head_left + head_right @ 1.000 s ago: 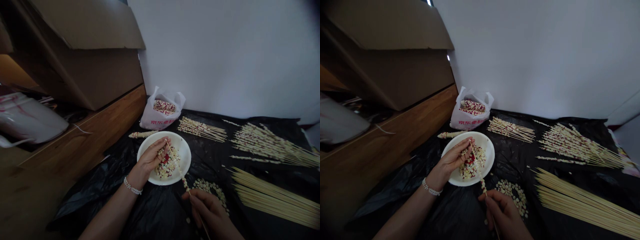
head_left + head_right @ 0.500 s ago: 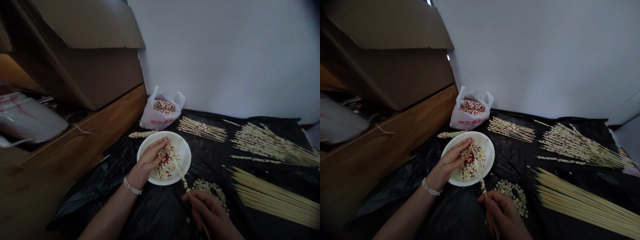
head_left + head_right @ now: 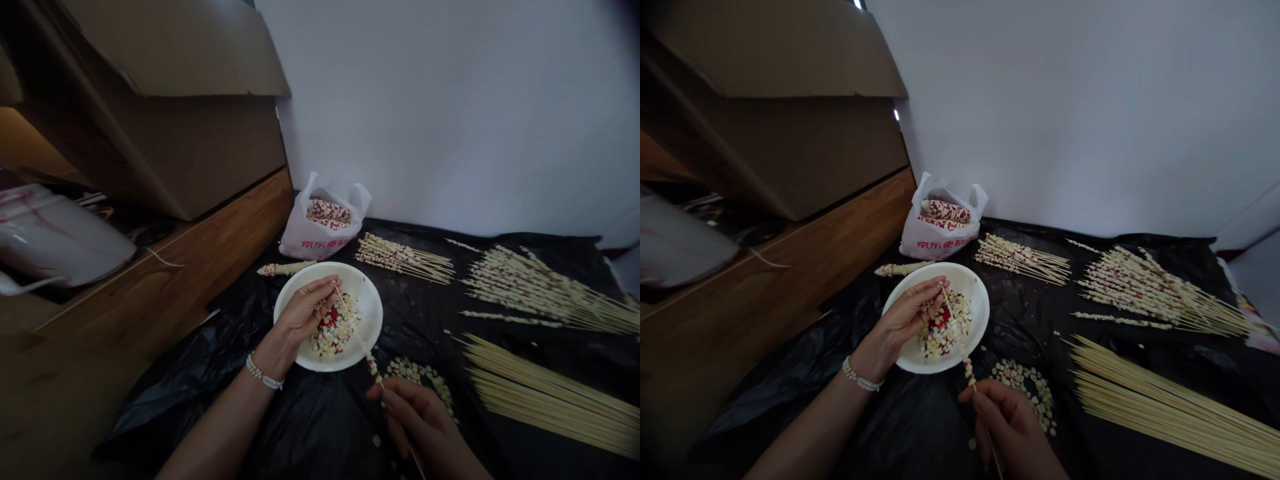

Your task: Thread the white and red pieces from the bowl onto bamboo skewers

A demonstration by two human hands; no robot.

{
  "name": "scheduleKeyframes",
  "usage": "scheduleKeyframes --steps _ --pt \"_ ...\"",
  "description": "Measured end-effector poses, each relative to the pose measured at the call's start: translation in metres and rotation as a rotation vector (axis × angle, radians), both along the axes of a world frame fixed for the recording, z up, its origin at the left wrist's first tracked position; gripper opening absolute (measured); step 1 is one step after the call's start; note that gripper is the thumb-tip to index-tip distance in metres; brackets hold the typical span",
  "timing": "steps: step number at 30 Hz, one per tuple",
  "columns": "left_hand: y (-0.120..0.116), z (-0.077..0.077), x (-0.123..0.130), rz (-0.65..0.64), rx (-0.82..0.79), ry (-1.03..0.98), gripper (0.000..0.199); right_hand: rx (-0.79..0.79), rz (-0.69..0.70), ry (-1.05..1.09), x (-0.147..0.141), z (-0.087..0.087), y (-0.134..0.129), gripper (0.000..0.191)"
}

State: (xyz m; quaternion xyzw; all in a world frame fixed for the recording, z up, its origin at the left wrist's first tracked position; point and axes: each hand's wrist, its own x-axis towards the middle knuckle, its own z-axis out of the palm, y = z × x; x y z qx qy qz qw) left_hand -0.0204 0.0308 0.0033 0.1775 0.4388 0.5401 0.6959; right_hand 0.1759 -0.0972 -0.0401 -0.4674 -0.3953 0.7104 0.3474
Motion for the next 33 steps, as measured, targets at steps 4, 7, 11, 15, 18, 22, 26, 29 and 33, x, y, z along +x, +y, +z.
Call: scheduleKeyframes --steps 4,7,11,15,18,22,26,29,33 --pt "0.001 -0.004 -0.001 -0.008 -0.002 -0.072 0.023 0.052 -0.050 -0.057 0.001 -0.003 0.002 0.058" --pt "0.001 -0.006 -0.001 0.005 0.000 -0.100 0.022 0.069 -0.049 -0.085 0.002 -0.003 0.003 0.059" --pt "0.001 -0.008 -0.001 0.045 -0.013 -0.094 0.017 0.106 -0.012 -0.131 0.003 -0.005 0.003 0.055" --pt "0.002 -0.009 -0.001 0.047 -0.037 -0.096 0.016 0.124 0.002 -0.133 0.001 -0.007 0.003 0.057" --pt "0.003 -0.009 -0.002 0.005 -0.045 -0.061 0.015 0.131 0.001 -0.172 0.000 -0.006 0.003 0.061" --pt "0.003 -0.006 -0.002 -0.009 -0.045 -0.040 0.014 0.136 -0.001 -0.192 0.000 -0.001 0.002 0.061" --pt "0.005 -0.003 -0.004 -0.017 -0.080 -0.071 0.015 0.124 0.024 -0.207 -0.001 0.006 0.002 0.070" --pt "0.006 -0.003 -0.006 -0.029 -0.103 -0.081 0.014 0.126 0.011 -0.212 -0.002 0.009 0.002 0.072" --pt "0.005 -0.003 -0.007 -0.050 -0.105 -0.061 0.015 0.139 0.007 -0.212 -0.003 0.009 0.002 0.069"
